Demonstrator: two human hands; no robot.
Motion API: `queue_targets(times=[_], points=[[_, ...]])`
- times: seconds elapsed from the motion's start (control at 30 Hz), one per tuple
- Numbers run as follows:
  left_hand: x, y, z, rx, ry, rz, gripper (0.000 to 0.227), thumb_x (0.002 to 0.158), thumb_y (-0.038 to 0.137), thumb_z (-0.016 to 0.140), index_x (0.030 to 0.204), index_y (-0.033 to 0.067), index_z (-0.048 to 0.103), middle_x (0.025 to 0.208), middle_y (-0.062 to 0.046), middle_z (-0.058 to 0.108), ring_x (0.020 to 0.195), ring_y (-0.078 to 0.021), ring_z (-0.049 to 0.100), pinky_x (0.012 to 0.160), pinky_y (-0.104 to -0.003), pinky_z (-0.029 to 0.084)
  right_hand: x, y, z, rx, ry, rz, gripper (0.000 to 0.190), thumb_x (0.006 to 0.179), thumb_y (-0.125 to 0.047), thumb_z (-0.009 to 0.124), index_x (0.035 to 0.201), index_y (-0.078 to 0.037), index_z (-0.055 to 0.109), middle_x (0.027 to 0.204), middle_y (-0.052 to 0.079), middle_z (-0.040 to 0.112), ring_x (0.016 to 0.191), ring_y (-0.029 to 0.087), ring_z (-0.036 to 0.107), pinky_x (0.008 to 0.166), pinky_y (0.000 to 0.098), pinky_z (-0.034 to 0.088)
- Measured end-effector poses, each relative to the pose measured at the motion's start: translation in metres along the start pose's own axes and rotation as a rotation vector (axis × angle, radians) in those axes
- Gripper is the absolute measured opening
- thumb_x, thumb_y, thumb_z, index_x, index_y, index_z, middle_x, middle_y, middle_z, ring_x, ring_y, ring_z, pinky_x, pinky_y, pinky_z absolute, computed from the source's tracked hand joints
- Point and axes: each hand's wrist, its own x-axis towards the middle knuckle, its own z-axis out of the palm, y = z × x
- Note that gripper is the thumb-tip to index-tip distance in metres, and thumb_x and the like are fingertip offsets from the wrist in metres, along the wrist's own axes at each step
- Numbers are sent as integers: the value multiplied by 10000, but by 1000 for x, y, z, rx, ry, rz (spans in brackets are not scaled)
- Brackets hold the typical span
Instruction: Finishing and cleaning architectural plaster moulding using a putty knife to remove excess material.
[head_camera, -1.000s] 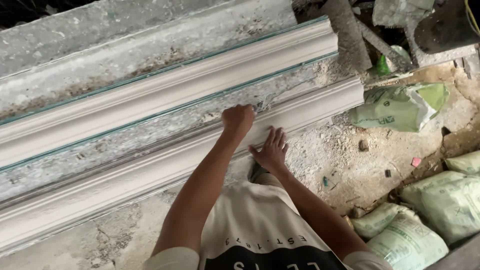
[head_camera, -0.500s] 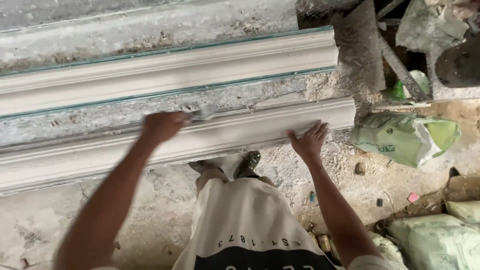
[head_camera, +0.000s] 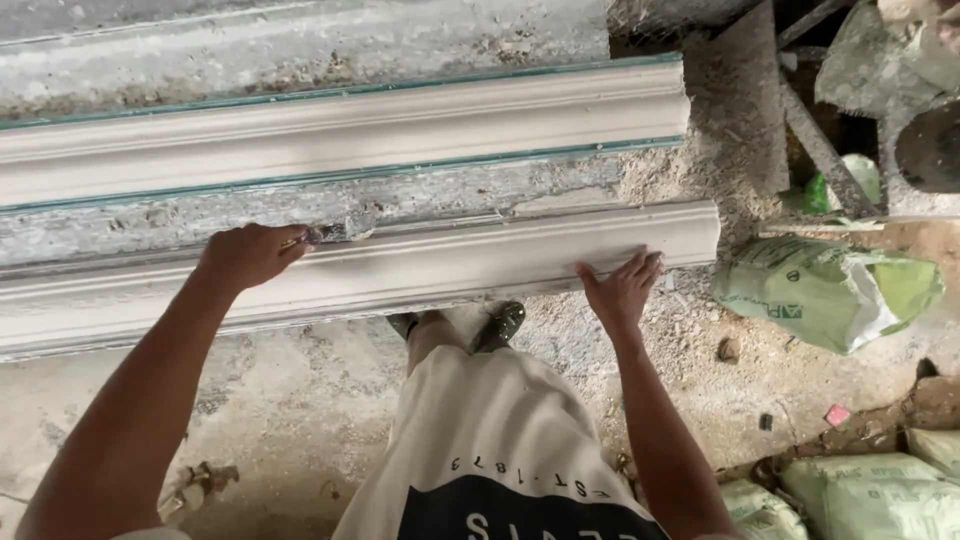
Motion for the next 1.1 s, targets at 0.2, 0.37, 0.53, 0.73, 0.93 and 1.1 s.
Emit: queue_targets(times=[0.2, 0.37, 0.53, 0.73, 0.93, 1.1], points=[[86, 143, 38, -74, 276, 226, 322, 1056, 348, 517, 1355, 350, 637, 638, 0, 623, 465, -145, 520, 418, -290, 451, 15, 5, 2, -72, -74, 18, 1363, 831, -778, 665, 1570, 131, -32, 1608, 451, -44, 1522, 582, -37, 1254, 611, 128], [54, 103, 12, -6, 204, 212, 359, 1031, 509, 514, 1335, 344, 613, 712, -13, 673, 500, -148, 541, 419, -331, 467, 4, 0, -8, -30, -49, 8, 1378, 793, -765, 689, 1571, 127, -16, 1604, 455, -24, 1533, 566, -22, 1255, 605, 136], [23, 59, -10, 59, 87, 129, 406, 1036, 562, 485, 1388, 385, 582, 729, -5, 701, 474, -131, 559, 413, -309, 482, 9, 12, 13, 15, 30, -21, 1375, 793, -785, 690, 1577, 138, 40, 1602, 455, 33, 1543, 575, 27, 1266, 612, 167], [84, 186, -6, -11, 243, 327, 325, 1026, 408, 578, 1323, 285, 625, 672, -80, 687, 553, -235, 608, 482, -397, 510, 7, 10, 11, 9, 74, -31, 1378, 796, -803, 675, 1567, 157, 58, 1613, 461, 44, 1537, 577, 43, 1239, 613, 200], [73, 147, -12, 184, 157, 380, 321, 1008, 361, 584, 1302, 241, 633, 919, -54, 751, 719, -222, 712, 576, -436, 566, 11, 10, 10, -41, 30, -16, 1387, 765, -804, 667, 1575, 127, 33, 1612, 445, 6, 1525, 560, 15, 1243, 605, 160], [74, 192, -34, 142, 7, 462, 369, 1050, 109, 440, 1383, 217, 557, 1302, -78, 614, 599, -264, 711, 452, -377, 599, 12, 17, 21, -31, 67, -57, 1384, 787, -793, 687, 1567, 148, 37, 1585, 478, 16, 1519, 588, 16, 1243, 635, 154]])
